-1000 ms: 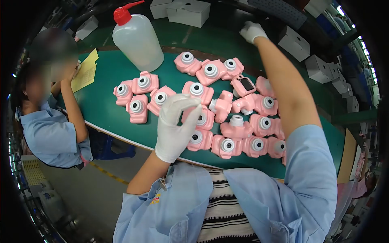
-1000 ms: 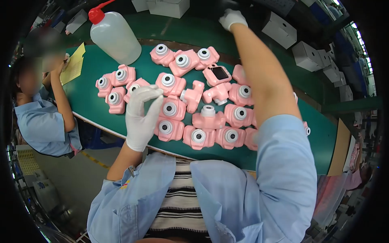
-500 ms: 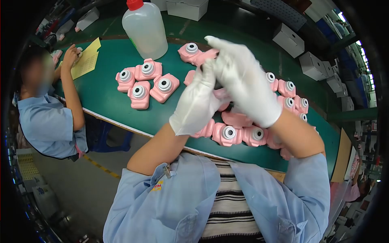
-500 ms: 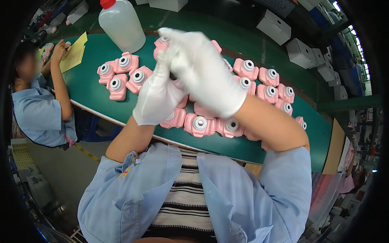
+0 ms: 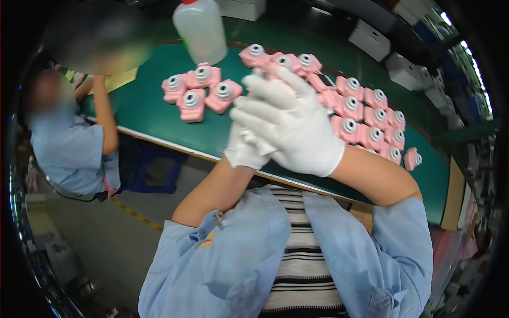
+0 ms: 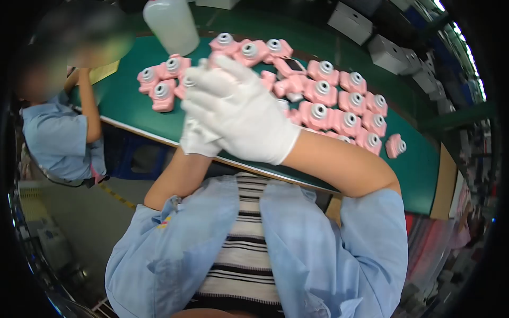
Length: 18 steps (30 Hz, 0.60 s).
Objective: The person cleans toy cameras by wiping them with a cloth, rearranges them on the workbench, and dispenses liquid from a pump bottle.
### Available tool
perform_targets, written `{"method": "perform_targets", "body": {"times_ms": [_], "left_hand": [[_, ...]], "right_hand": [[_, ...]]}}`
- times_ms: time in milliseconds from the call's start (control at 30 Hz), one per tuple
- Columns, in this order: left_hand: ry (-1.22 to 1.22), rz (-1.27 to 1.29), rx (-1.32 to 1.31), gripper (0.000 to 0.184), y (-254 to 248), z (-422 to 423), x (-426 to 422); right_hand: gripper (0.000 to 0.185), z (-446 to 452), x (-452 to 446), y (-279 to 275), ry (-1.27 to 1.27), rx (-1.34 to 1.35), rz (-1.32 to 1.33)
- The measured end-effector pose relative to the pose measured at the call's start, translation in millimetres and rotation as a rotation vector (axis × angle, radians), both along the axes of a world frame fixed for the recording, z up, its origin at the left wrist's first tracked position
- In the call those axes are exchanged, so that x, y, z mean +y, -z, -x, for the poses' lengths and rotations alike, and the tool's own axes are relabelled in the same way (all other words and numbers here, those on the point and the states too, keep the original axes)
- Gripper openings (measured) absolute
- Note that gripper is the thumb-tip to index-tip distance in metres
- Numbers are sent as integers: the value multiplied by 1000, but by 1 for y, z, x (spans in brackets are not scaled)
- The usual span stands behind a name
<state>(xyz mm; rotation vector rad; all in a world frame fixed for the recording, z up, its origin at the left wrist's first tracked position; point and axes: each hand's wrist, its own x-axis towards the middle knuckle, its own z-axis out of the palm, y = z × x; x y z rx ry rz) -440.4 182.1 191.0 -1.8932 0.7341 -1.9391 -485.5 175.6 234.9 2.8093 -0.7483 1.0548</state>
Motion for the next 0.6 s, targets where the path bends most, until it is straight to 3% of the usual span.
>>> {"method": "perform_targets", "body": {"times_ms": [67,133,200,267,300,333,400,433,467,533,600], "left_hand": [[-788,-174,-1736,33,31,-61,5],[-1102,-52,-2284,37,17,-61,15],[-1403,-34,-2134,40,9,-61,13],[-1516,-184,-2186,43,14,-72,9],[-1432,-185,-2265,43,11,-82,8],[-1401,-250,-2223,46,7,-84,10],[-1881,-113,-2303,49,29,-72,5],[-1737,18,-2276,51,14,-69,17],[-2277,46,-2233,52,4,-68,26],[-2407,631,-2164,61,-5,-69,21],[-2721,609,-1924,67,20,-65,11]], "right_hand": [[28,5,-9,-9,14,-224,-392],[25,13,-17,-14,19,-623,-781],[29,26,-15,-22,75,-162,-515],[36,21,6,-7,47,-107,-188],[38,13,20,-8,99,-67,-181],[35,10,28,-2,119,-165,-318],[31,26,13,5,132,-10,-198],[31,29,9,2,99,-216,-482],[32,26,9,8,161,-595,-861],[30,27,7,-2,62,-545,-1118],[30,20,20,4,32,-332,-732]]}}
